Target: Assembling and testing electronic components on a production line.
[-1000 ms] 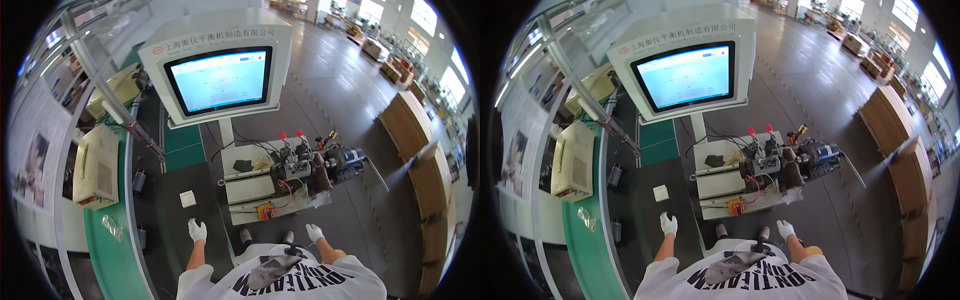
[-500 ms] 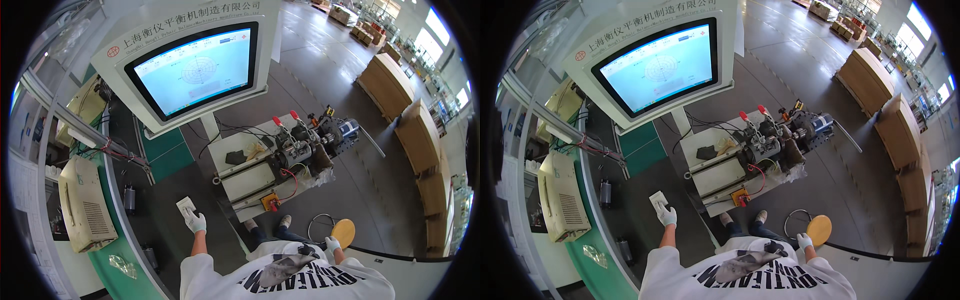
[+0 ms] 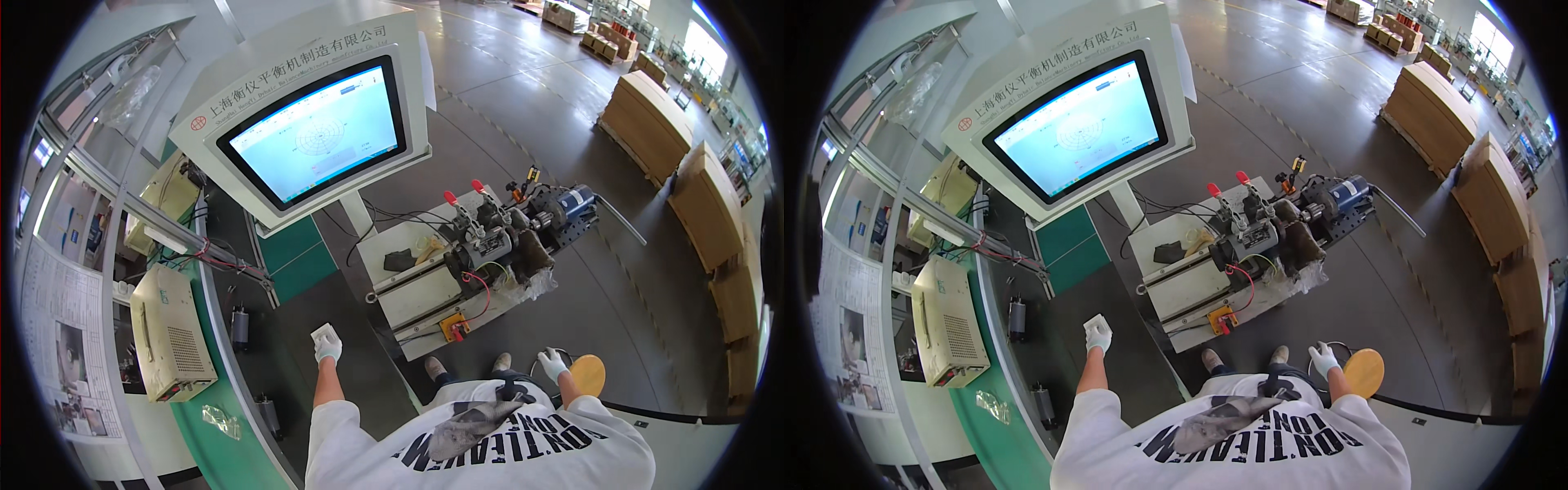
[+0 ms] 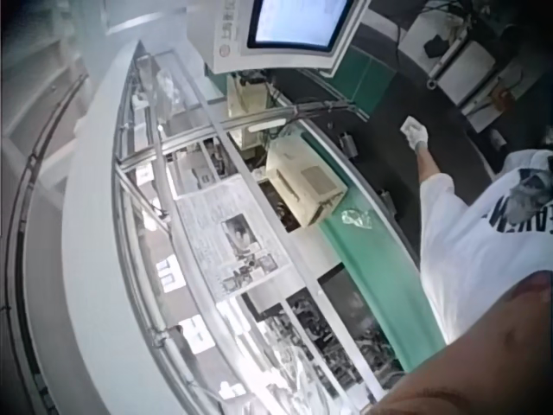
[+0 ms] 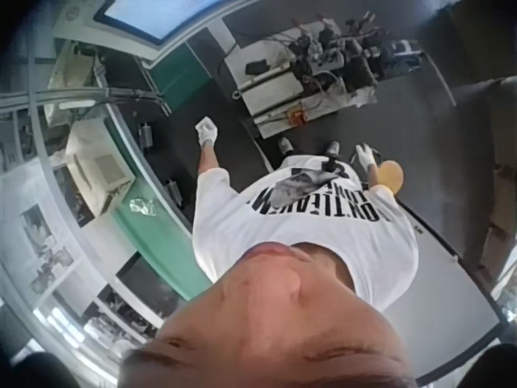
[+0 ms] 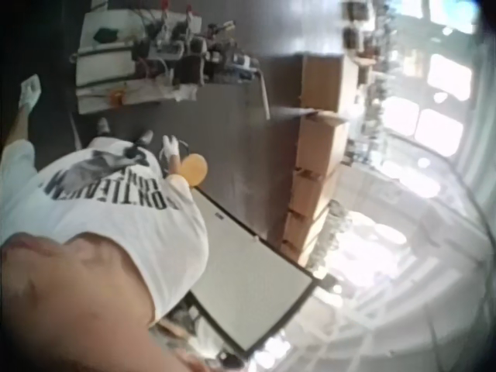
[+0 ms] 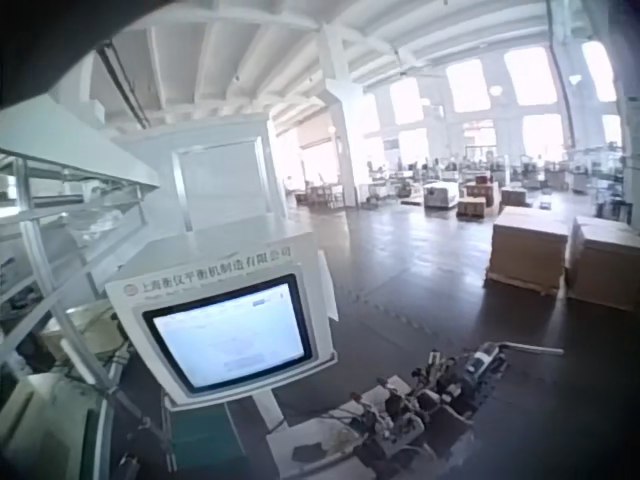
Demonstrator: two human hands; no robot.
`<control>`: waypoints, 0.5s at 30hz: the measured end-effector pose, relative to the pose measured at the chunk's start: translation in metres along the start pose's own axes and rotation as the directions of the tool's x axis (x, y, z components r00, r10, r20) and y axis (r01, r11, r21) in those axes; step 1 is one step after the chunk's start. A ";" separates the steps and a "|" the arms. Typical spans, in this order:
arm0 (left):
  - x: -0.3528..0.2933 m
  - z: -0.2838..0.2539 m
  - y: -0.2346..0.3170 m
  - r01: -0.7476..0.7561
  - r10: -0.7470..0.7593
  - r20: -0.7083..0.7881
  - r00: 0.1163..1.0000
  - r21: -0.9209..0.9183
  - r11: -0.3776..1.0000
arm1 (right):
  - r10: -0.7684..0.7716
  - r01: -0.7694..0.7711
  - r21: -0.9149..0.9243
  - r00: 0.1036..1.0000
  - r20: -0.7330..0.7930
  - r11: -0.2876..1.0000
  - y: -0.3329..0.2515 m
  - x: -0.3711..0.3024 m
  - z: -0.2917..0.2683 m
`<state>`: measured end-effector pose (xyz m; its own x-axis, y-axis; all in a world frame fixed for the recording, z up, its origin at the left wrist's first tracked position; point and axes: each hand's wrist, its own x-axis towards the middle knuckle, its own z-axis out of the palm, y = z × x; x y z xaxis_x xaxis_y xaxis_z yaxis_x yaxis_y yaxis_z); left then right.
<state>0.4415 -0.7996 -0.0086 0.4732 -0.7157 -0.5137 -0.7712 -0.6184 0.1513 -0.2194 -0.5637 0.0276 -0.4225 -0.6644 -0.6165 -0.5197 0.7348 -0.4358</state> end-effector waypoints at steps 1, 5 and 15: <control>0.003 -0.002 0.004 0.064 -0.061 0.102 0.993 -0.020 0.998 | -0.008 0.008 0.001 1.000 0.011 1.000 -0.001 0.009 -0.004; 0.003 0.029 -0.009 -0.051 0.054 0.072 0.996 -0.052 0.997 | -0.107 0.107 -0.013 0.994 0.021 0.994 0.000 0.036 -0.025; -0.061 -0.016 0.077 -0.392 0.355 -0.194 0.914 -0.202 0.898 | 0.096 -0.093 -0.077 0.994 0.045 0.993 0.096 0.085 -0.091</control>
<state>0.3599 -0.8091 0.0479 0.2411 -0.9371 -0.2525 -0.7915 -0.3404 0.5076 -0.3725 -0.5618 -0.0068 -0.4370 -0.5839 -0.6842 -0.5340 0.7805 -0.3250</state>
